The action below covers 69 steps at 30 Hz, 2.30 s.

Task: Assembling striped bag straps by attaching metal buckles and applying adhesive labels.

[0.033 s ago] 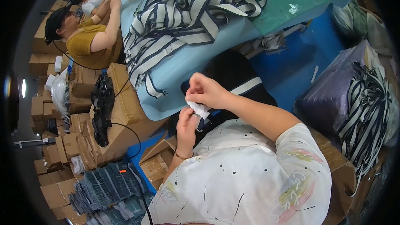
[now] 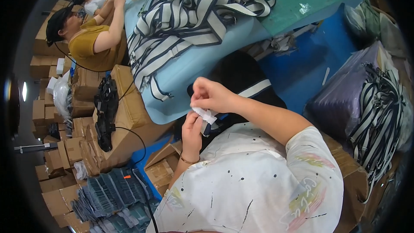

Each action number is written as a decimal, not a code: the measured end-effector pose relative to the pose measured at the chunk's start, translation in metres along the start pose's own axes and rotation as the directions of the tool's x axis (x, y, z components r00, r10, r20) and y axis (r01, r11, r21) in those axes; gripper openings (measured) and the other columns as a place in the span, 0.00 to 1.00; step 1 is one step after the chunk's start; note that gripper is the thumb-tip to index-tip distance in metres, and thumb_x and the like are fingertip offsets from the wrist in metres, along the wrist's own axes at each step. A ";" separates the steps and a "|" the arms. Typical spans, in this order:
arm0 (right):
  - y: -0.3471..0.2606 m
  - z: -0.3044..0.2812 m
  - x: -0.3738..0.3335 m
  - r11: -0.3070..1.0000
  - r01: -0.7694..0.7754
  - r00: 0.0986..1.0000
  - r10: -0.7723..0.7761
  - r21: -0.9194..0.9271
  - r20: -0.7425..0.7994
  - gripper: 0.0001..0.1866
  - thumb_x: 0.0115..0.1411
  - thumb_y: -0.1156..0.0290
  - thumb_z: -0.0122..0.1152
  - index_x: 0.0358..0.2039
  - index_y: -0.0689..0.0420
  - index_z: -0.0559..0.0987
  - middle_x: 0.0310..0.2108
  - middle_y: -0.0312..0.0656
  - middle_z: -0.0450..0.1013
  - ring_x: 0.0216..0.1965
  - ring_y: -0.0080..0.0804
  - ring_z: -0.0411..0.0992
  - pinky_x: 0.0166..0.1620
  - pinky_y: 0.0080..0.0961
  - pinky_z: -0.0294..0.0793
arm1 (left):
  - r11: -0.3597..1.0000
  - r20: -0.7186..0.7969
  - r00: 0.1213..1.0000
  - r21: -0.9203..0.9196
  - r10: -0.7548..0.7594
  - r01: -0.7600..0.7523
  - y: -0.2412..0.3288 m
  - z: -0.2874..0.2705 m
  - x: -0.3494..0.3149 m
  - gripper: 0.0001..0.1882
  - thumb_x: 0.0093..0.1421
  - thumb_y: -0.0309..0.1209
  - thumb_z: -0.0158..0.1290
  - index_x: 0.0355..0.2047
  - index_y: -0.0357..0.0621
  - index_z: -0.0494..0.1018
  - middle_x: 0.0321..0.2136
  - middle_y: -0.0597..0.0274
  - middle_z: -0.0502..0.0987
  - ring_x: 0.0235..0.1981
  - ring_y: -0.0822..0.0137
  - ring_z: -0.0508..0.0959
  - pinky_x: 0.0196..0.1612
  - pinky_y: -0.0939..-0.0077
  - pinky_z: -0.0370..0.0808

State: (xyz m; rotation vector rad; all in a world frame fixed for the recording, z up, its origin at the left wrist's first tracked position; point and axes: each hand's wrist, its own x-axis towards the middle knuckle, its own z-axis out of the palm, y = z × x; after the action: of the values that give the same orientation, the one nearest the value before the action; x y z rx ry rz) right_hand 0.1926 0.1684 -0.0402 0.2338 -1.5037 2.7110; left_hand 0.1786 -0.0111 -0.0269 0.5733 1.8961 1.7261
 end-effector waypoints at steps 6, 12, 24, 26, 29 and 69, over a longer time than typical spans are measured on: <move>-0.022 0.016 0.003 0.875 -0.009 0.958 0.146 -0.484 0.247 0.14 0.53 0.77 0.59 0.33 0.58 0.61 0.25 0.42 0.74 0.27 0.29 0.73 0.31 0.24 0.72 | 0.924 0.197 0.955 -0.270 -0.223 0.272 0.000 0.001 0.011 0.13 0.48 0.17 0.58 0.36 0.39 0.76 0.37 0.67 0.75 0.38 0.75 0.73 0.42 0.79 0.69; -0.012 0.009 0.001 0.902 0.019 0.993 -0.069 -0.431 -0.101 0.15 0.56 0.79 0.59 0.33 0.56 0.60 0.28 0.39 0.73 0.30 0.22 0.72 0.33 0.20 0.73 | 0.949 0.072 0.988 0.276 0.140 -0.154 -0.004 0.004 0.000 0.14 0.59 0.28 0.53 0.43 0.31 0.70 0.41 0.57 0.71 0.40 0.67 0.71 0.42 0.78 0.69; 0.005 0.004 0.006 0.998 0.062 0.995 -0.062 -0.005 -0.076 0.16 0.56 0.81 0.59 0.33 0.53 0.59 0.30 0.38 0.72 0.32 0.20 0.71 0.35 0.17 0.72 | 0.833 0.038 0.960 0.489 0.277 -0.260 0.011 0.001 -0.008 0.11 0.58 0.26 0.53 0.40 0.32 0.71 0.41 0.52 0.70 0.40 0.60 0.72 0.45 0.74 0.68; -0.004 0.011 0.007 0.988 0.038 0.997 -0.028 -0.152 0.066 0.15 0.56 0.79 0.59 0.33 0.54 0.60 0.30 0.37 0.73 0.32 0.20 0.71 0.35 0.18 0.72 | 0.976 0.006 0.995 -0.197 -0.099 0.099 -0.004 -0.004 0.000 0.07 0.57 0.22 0.53 0.37 0.35 0.73 0.42 0.62 0.71 0.43 0.73 0.70 0.44 0.78 0.69; -0.019 0.021 0.012 0.894 0.060 0.977 0.039 -0.444 0.210 0.15 0.56 0.78 0.59 0.33 0.57 0.60 0.27 0.40 0.74 0.27 0.25 0.72 0.32 0.22 0.72 | 0.943 0.059 0.976 -0.251 -0.208 0.216 -0.013 -0.009 0.004 0.18 0.51 0.16 0.56 0.43 0.39 0.71 0.40 0.64 0.74 0.44 0.72 0.73 0.44 0.79 0.72; -0.004 0.022 0.004 0.818 0.079 0.994 -0.111 -0.570 -0.021 0.16 0.54 0.77 0.62 0.27 0.56 0.59 0.25 0.41 0.73 0.28 0.33 0.73 0.31 0.25 0.72 | 0.988 0.183 0.971 -0.001 -0.151 0.154 -0.028 0.009 0.001 0.09 0.62 0.26 0.50 0.41 0.35 0.71 0.33 0.63 0.76 0.35 0.72 0.75 0.41 0.79 0.72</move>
State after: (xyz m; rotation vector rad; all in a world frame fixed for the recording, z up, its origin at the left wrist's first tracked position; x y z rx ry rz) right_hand 0.1916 0.1519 -0.0247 0.2008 -2.1235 2.0415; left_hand 0.1840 -0.0066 -0.0555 0.5448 1.7500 1.5345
